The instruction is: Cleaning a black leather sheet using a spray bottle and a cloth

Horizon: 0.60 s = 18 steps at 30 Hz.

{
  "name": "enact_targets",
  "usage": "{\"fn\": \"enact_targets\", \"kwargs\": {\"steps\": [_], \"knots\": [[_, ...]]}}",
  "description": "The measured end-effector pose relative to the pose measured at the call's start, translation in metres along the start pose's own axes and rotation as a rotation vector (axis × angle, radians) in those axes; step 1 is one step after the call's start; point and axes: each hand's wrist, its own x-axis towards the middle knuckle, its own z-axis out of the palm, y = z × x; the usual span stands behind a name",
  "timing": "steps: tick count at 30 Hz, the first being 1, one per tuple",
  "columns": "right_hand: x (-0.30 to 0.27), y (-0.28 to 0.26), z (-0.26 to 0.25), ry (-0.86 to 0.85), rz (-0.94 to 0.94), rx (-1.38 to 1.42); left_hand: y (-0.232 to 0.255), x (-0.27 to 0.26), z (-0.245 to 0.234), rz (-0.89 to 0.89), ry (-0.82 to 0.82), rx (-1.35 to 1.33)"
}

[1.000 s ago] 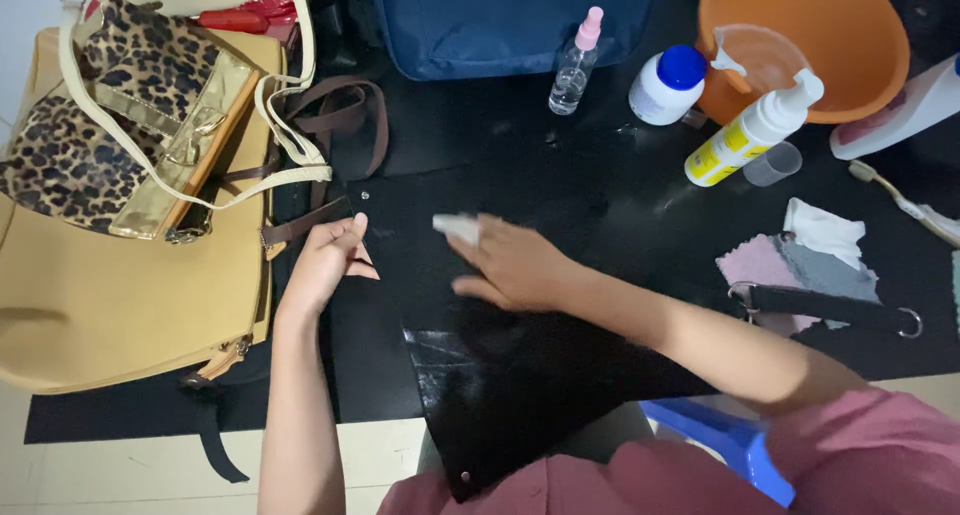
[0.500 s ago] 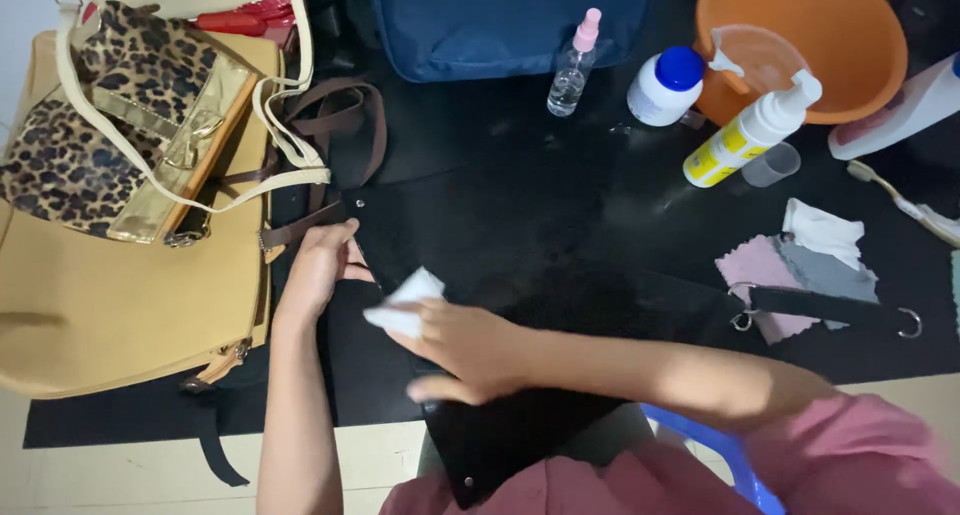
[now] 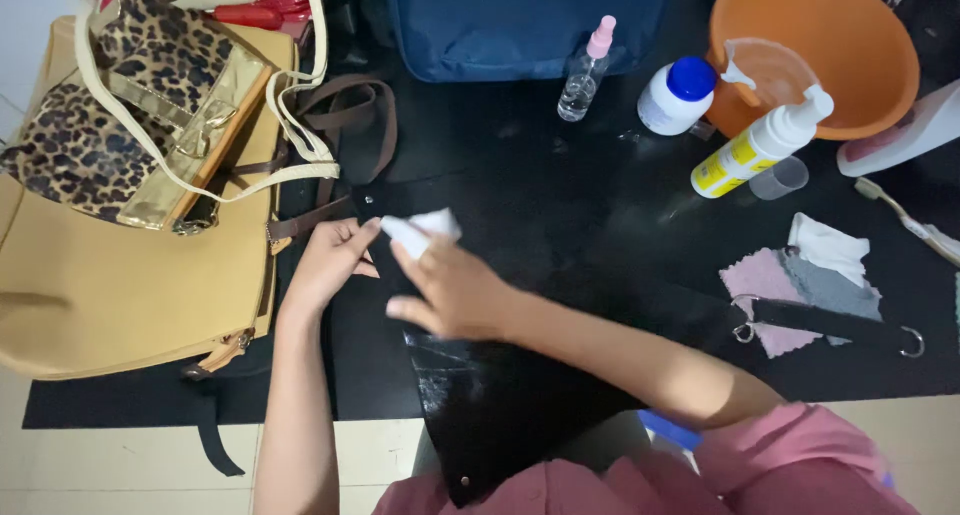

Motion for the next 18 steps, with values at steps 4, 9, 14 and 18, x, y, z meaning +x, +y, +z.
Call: {"fn": "enact_targets", "kwargs": {"steps": [4,9,14,18], "knots": [[-0.042,-0.028,-0.014,-0.062,-0.058,0.24,0.018,-0.011,0.002,0.011,-0.008,0.034],[-0.066,-0.003,-0.035,-0.213,-0.051,0.066,0.027,-0.016,0.005,0.019,-0.012,0.012],[-0.026,0.045,0.001,-0.234,0.093,0.022,0.023,-0.014,0.003,0.028,-0.035,0.036],[-0.001,0.027,0.014,-0.194,0.041,0.214,0.005,-0.002,0.001,0.062,-0.061,0.111]]}}
